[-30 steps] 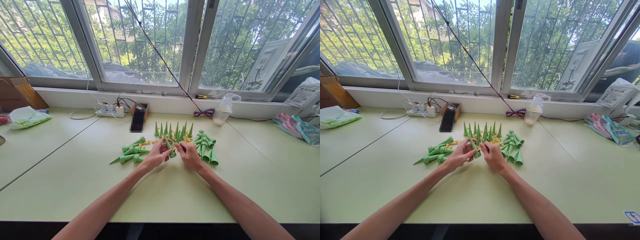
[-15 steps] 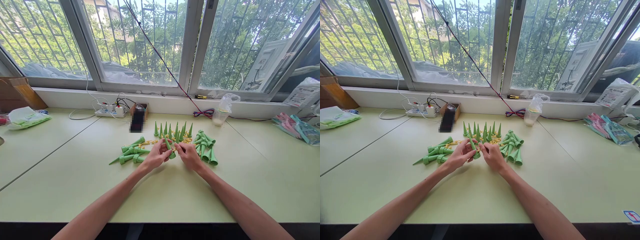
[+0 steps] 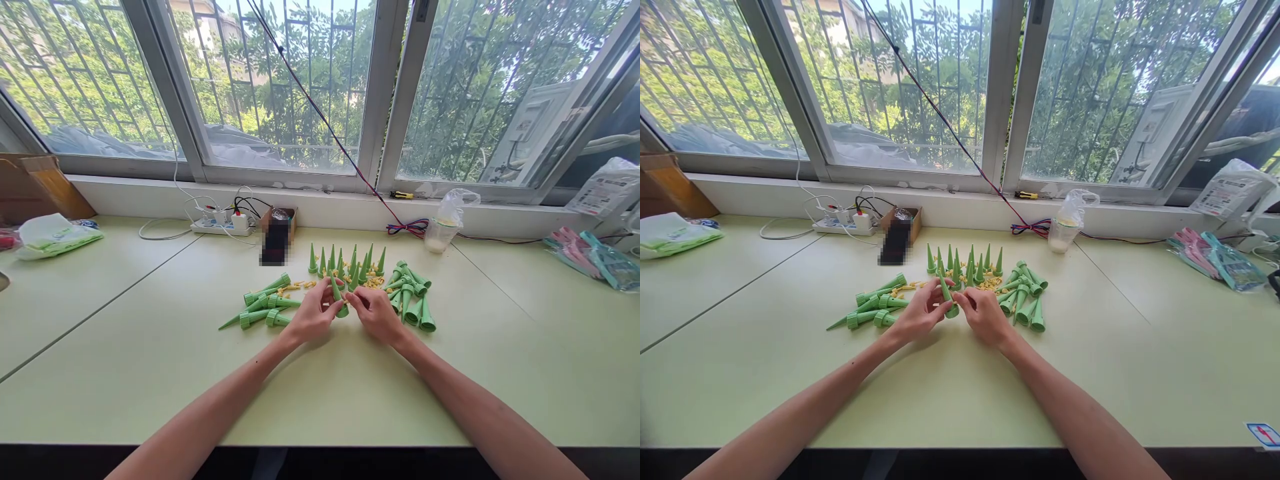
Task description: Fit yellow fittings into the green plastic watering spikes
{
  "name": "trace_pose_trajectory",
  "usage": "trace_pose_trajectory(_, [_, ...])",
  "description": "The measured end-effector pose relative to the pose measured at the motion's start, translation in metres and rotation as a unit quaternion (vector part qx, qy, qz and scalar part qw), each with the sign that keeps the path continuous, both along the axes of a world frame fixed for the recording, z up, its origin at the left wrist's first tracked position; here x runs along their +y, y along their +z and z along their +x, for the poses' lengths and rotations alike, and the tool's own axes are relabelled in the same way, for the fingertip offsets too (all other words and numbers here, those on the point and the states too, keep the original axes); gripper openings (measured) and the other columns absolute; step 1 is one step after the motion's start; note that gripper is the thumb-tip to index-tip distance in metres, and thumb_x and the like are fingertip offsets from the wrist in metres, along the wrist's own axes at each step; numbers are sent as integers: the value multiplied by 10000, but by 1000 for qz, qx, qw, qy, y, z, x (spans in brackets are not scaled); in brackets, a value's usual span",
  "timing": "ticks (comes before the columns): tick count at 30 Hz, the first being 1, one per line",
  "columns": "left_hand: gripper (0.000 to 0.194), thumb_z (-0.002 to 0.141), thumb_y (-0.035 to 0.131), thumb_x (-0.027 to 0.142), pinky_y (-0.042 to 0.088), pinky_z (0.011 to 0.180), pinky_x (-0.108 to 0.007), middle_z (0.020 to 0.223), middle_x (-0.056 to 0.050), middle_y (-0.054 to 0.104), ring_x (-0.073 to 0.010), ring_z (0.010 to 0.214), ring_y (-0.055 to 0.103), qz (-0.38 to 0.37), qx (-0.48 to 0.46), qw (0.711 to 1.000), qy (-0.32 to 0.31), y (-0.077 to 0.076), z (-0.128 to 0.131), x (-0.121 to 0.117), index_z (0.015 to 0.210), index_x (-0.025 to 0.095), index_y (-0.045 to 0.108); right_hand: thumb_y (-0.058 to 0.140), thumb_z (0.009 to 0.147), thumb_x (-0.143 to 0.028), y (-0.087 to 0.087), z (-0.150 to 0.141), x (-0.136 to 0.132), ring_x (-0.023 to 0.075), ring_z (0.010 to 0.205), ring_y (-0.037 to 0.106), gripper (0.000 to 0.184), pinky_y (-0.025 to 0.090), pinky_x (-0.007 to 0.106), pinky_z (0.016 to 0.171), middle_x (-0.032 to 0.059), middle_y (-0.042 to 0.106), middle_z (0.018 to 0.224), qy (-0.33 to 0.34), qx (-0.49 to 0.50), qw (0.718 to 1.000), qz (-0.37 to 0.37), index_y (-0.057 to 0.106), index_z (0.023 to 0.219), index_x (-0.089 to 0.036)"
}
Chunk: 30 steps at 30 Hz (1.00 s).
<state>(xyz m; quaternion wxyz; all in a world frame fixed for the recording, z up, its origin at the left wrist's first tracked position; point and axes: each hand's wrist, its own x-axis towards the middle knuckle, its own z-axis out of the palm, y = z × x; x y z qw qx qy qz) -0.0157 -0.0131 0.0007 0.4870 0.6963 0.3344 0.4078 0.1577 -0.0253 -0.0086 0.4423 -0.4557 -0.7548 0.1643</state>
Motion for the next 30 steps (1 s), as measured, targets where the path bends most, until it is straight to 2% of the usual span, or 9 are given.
trace_pose_trajectory(3, [283,881,547,287,473,589,-224,825,-34,582,-138,735,568,61,40,997,7,0,0,-3,1132,174,479,423,961,-400,-1,0,0,91,478,314,449,252,241,487,-42,387,508,-3,-6,1000,-3,410,570,-181])
trace_pose_trajectory(8, [274,893,505,239,532,692,-278,862,-34,588,-148,770,595,117,77,990,5,3,1,-7,1160,188,474,384,972,-365,-2,1,1,89,455,334,478,242,252,485,-31,411,480,-17,-20,1000,-3,409,534,-173])
trace_pose_trajectory(14, [236,890,503,226,523,685,-281,777,-19,580,-153,734,606,161,99,982,18,1,1,-5,1124,187,500,393,972,-367,-1,0,0,93,459,374,475,271,251,493,-27,438,484,-25,-16,1000,-3,428,540,-174])
trace_pose_trajectory(17, [234,894,491,220,509,666,-271,800,-26,588,-149,723,603,163,105,980,37,0,1,-2,1124,184,494,433,961,-366,3,0,-2,102,480,432,383,328,241,505,-24,496,530,-25,10,1000,-12,497,635,-175])
trace_pose_trajectory(20, [256,892,484,210,489,634,-257,815,-23,595,-142,703,593,154,116,980,54,0,0,0,1147,187,474,496,932,-338,6,0,-3,125,555,538,190,404,236,529,9,615,685,-1,45,999,-26,578,912,-168])
trace_pose_trajectory(22, [265,889,486,207,474,613,-247,807,-19,595,-139,689,582,149,118,980,61,0,0,1,1153,187,472,518,918,-319,7,-1,-3,142,615,581,187,434,239,532,42,657,794,16,53,998,-27,583,1005,-167])
trace_pose_trajectory(26, [259,881,491,201,456,601,-238,793,-15,598,-127,654,549,151,122,978,71,1,-1,2,1139,183,482,536,904,-280,6,-1,-3,156,676,601,177,465,245,541,69,677,901,36,40,998,-20,615,1020,-172])
trace_pose_trajectory(30, [257,873,499,194,456,612,-241,795,-14,603,-125,645,541,159,122,977,75,-1,-1,2,1130,184,490,572,881,-241,4,0,-1,156,687,597,158,470,245,560,58,675,874,38,34,999,-15,629,1011,-170])
